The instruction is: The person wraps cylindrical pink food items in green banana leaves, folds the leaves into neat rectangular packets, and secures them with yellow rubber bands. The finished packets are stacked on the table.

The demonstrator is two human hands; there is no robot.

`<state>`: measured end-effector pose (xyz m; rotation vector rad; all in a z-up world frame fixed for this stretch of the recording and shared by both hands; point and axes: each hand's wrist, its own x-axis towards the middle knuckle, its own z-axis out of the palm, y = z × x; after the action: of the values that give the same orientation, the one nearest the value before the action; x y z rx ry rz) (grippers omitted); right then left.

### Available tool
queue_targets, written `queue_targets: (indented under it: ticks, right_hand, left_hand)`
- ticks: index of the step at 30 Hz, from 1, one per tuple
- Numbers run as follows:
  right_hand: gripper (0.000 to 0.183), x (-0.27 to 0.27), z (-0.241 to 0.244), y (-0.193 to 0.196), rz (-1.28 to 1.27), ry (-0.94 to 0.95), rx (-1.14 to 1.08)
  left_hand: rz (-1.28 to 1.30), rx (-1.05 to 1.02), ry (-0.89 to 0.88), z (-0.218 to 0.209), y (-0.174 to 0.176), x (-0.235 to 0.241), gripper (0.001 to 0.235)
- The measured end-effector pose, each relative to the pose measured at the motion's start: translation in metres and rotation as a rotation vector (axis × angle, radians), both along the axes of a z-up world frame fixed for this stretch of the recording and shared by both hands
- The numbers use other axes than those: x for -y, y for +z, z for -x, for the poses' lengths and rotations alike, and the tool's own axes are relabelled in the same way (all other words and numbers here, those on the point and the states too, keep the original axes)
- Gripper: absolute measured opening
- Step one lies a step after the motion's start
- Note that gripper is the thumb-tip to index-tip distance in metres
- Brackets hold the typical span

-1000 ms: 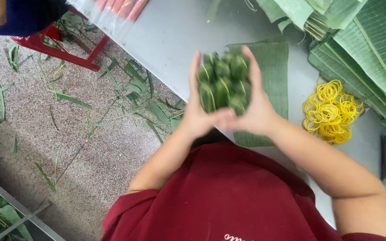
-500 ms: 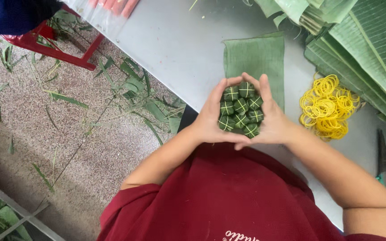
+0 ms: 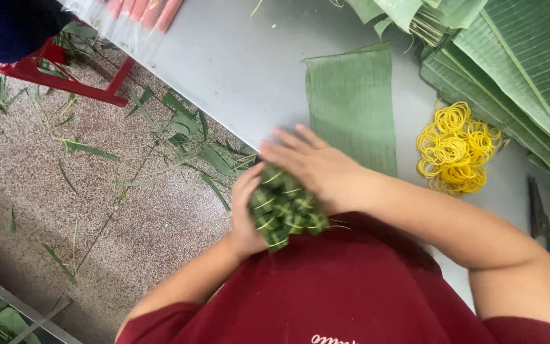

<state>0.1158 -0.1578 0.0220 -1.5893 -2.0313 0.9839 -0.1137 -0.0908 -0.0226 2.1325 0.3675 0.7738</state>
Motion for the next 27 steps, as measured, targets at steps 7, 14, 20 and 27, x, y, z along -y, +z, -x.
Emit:
queue_targets:
  ticks: [7, 14, 20, 27]
  right_hand:
    - [0.103, -0.029, 0.016, -0.016, -0.089, -0.046, 0.374]
    - [0.031, 0.064, -0.062, 0.033, -0.073, -0.487, 0.334]
    - [0.009, 0.133, -0.098, 0.015, -0.119, -0.765, 0.662]
    - [0.013, 0.155, -0.103, 0.005, -0.196, -0.838, 0.802]
  left_hand:
    - [0.123, -0.114, 0.304, 0.013, -0.061, 0.019, 0.116]
    - [0.037, -0.144, 0.330, 0.001, -0.045, 0.017, 0.116]
    - [0.004, -0.165, 0.330, -0.008, -0.027, 0.015, 0.114]
    - [-0.001, -0.220, 0.355, -0.011, -0.015, 0.016, 0.114]
